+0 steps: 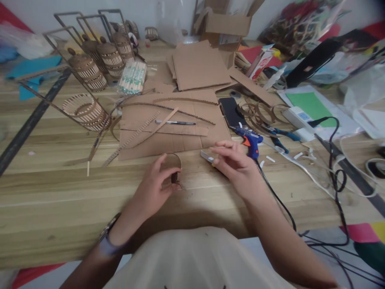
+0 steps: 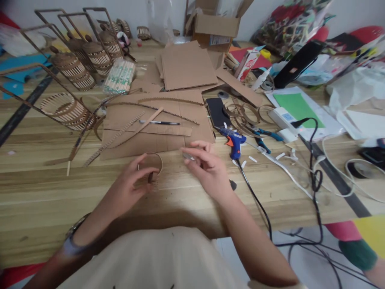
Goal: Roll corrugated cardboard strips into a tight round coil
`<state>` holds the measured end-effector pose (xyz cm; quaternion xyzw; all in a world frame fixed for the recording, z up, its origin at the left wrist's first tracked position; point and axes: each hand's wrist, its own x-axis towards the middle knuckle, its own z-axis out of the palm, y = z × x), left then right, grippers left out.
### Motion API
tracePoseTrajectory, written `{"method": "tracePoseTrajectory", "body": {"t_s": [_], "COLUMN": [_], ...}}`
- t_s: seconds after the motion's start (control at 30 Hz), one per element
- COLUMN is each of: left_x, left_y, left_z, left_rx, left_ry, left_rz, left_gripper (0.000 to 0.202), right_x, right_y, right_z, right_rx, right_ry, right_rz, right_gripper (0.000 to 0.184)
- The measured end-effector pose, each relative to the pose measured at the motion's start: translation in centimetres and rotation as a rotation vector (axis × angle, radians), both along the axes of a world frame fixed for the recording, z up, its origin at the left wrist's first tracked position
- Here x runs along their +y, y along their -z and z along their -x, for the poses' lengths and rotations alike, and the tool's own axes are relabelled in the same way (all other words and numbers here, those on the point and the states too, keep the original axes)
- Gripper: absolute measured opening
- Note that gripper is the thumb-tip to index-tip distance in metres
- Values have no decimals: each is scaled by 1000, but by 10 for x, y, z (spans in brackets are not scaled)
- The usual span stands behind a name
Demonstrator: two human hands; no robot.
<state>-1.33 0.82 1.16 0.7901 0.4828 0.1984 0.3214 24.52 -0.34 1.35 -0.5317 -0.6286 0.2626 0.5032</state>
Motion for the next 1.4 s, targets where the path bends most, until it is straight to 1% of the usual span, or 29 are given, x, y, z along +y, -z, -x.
{"method": "tracePoseTrajectory", "body": {"t_s": [0.07,0.13,0.2,0.23,0.33,0.4,0.5,0.6,0.77,0.93,1.03,1.2,1.27,1.33,1.4], "left_x": [1,0,-2,-3,-6,-8,-12,-15,-18,-19,-20,-21,-21,-22,-23], "left_y": [3,2,-3,-7,-15,-17,-17,-16,-15,-14,-15,-17,-18,-18,-18], "left_z": [-2,-4,-7,-8,-15,-19,-23,-24,-25,-25,-25,-24,-24,-24,-24], "left_rx": [11,-11,-63,-92,-161,-200,-240,-243,-266,-339,-392,-417,-424,-448,-473], "left_ry": [-66,-99,-92,-82,-64,-63,-48,-28,-7,-6,-8,8,23,39,46], "left_rz": [-50,-111,-128,-107,10,50,30,15,20,50,84,37,12,0,2], "left_gripper": [27,27,27,26,26,25,24,26,32,33,32,28,26,26,27], "right_x": [-8,-17,-23,-25,-28,-28,-28,-29,-30,-31,-33,-35,-34,-31,-29], "right_y": [0,1,1,0,-2,-3,0,4,8,9,10,9,7,3,-1], "right_z": [15,30,43,47,56,58,59,60,61,63,65,64,60,56,52], "right_rx": [-9,-57,-118,-139,-162,-172,-171,-103,-36,1,-7,31,85,194,382], "right_ry": [-77,-163,-224,-233,-198,-165,-110,-72,-44,-48,-51,-71,-126,-186,-205], "right_rz": [5,-18,-52,-69,-124,-158,-174,-158,-150,-126,-157,-169,-152,-111,-45], "right_gripper": [37,57,72,75,73,70,59,49,49,47,46,51,52,52,43]}}
